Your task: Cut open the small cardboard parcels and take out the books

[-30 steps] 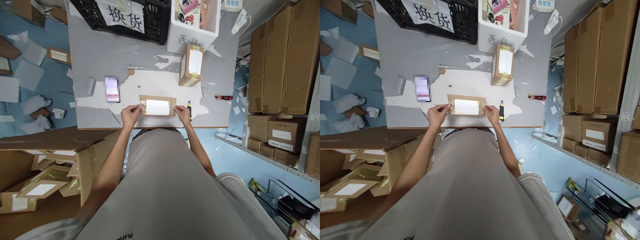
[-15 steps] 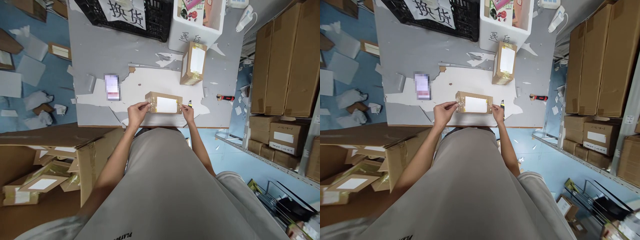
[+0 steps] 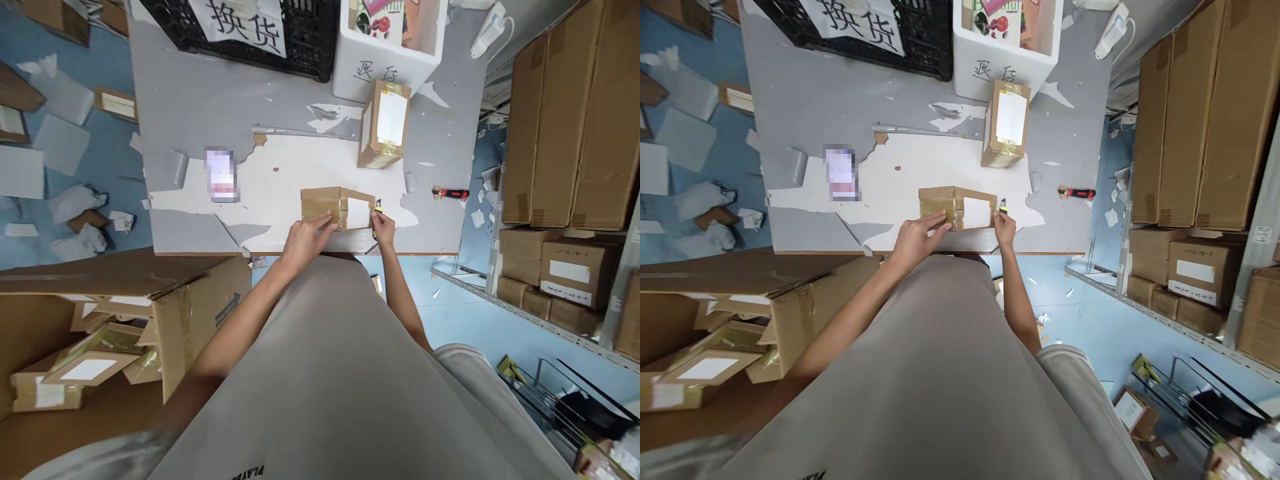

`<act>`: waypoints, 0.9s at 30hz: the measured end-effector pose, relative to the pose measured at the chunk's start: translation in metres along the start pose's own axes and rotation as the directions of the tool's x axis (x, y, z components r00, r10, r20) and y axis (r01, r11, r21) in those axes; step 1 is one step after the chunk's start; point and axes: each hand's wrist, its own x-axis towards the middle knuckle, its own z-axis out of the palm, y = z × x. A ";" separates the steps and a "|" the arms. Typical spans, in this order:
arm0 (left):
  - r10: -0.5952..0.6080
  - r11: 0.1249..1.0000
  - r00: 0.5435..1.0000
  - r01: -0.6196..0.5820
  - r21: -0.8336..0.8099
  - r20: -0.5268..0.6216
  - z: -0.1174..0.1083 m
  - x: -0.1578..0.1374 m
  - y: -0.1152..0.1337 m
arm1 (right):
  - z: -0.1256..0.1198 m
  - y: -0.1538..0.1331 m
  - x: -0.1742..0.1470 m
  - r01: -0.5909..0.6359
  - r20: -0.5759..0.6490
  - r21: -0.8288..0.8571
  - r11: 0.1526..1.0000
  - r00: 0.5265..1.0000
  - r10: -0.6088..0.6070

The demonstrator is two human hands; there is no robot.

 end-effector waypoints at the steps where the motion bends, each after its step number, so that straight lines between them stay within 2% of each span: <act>1: -0.033 0.999 0.999 0.034 0.018 -0.033 -0.003 0.000 -0.005 | 0.000 -0.004 -0.002 0.008 0.010 0.004 1.000 1.000 -0.008; 4: -0.149 0.981 0.977 0.166 0.102 -0.151 -0.015 0.002 -0.028 | 0.004 -0.017 -0.009 0.044 0.053 0.010 0.999 0.998 -0.045; 8: -0.261 0.932 0.926 0.315 0.177 -0.271 -0.032 0.009 -0.075 | 0.021 -0.041 -0.016 0.086 0.140 -0.038 0.996 0.987 -0.080; 12: -0.388 0.900 0.880 0.426 0.095 -0.273 -0.044 0.010 -0.114 | 0.039 -0.065 -0.024 0.167 0.199 -0.211 0.963 0.972 -0.125; 14: -0.405 0.902 0.872 0.430 0.032 -0.274 -0.048 0.008 -0.125 | 0.046 -0.075 -0.029 0.229 0.201 -0.290 0.929 0.964 -0.175; 16: -0.407 0.905 0.857 0.424 -0.014 -0.316 -0.051 0.006 -0.134 | 0.052 -0.086 -0.036 0.307 0.215 -0.300 0.903 0.944 -0.249; 19: -0.443 0.888 0.807 0.456 -0.063 -0.392 -0.059 0.001 -0.148 | 0.068 -0.109 -0.054 0.437 0.255 -0.278 0.856 0.892 -0.373; 22: -0.485 0.861 0.751 0.499 -0.095 -0.449 -0.069 -0.004 -0.167 | 0.093 -0.142 -0.082 0.575 0.372 -0.303 0.760 0.805 -0.461; 25: -0.543 0.830 0.707 0.532 -0.166 -0.453 -0.079 -0.005 -0.184 | 0.119 -0.175 -0.107 0.679 0.519 -0.336 0.653 0.711 -0.474; 27: -0.581 0.810 0.683 0.541 -0.226 -0.444 -0.082 -0.005 -0.190 | 0.131 -0.189 -0.117 0.723 0.576 -0.338 0.602 0.665 -0.475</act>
